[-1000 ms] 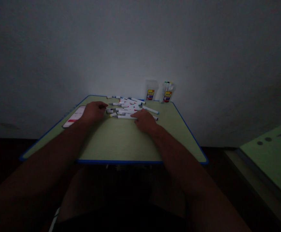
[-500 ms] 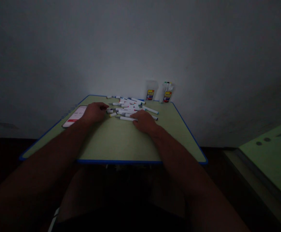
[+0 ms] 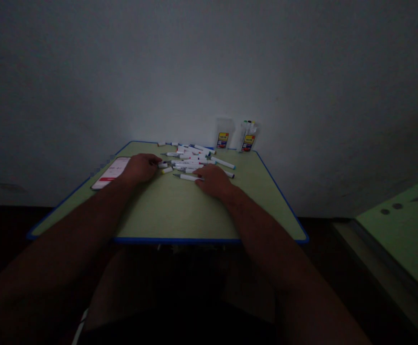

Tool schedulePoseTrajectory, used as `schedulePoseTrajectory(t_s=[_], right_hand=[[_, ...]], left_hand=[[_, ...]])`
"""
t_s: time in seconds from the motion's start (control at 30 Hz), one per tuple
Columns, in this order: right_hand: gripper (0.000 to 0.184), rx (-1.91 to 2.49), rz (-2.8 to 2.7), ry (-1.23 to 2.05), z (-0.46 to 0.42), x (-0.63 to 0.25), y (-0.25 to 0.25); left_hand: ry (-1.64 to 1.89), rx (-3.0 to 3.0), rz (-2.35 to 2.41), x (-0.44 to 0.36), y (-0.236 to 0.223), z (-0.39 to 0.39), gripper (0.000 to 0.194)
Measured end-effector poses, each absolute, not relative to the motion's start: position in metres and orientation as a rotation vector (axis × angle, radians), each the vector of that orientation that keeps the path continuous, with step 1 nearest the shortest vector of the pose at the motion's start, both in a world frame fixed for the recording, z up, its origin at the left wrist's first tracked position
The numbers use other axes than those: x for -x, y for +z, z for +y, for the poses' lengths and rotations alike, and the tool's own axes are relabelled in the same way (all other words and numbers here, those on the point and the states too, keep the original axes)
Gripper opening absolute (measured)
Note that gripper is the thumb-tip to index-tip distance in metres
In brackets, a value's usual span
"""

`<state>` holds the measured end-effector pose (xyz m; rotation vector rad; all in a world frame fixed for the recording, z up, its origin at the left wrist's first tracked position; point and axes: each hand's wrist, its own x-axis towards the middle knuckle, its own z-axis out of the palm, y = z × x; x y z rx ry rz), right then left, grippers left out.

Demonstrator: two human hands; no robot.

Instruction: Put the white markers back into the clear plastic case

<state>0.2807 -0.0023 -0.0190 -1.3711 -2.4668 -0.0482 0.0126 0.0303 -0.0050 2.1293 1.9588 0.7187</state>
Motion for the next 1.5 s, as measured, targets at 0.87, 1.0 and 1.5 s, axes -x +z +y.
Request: schedulePoseTrajectory(t_s=[0.87,1.0,1.5], right_hand=[[0.037,1.398,-2.393,0.015,-0.003,-0.286,-0.018],[0.036,1.443,-2.302,0.046,-0.004,-0.288,-0.013],[0.034,1.456,-2.086,0.195,0.002,-0.290,-0.014]], left_hand=[[0.600,-2.214,2.024,-0.011,-0.013,0.036,0.027],[0.787,-2.122,2.031,-0.013,-0.008,0.030,0.021],[1.202,-2.167,1.710,-0.025,-0.007,0.020,0.018]])
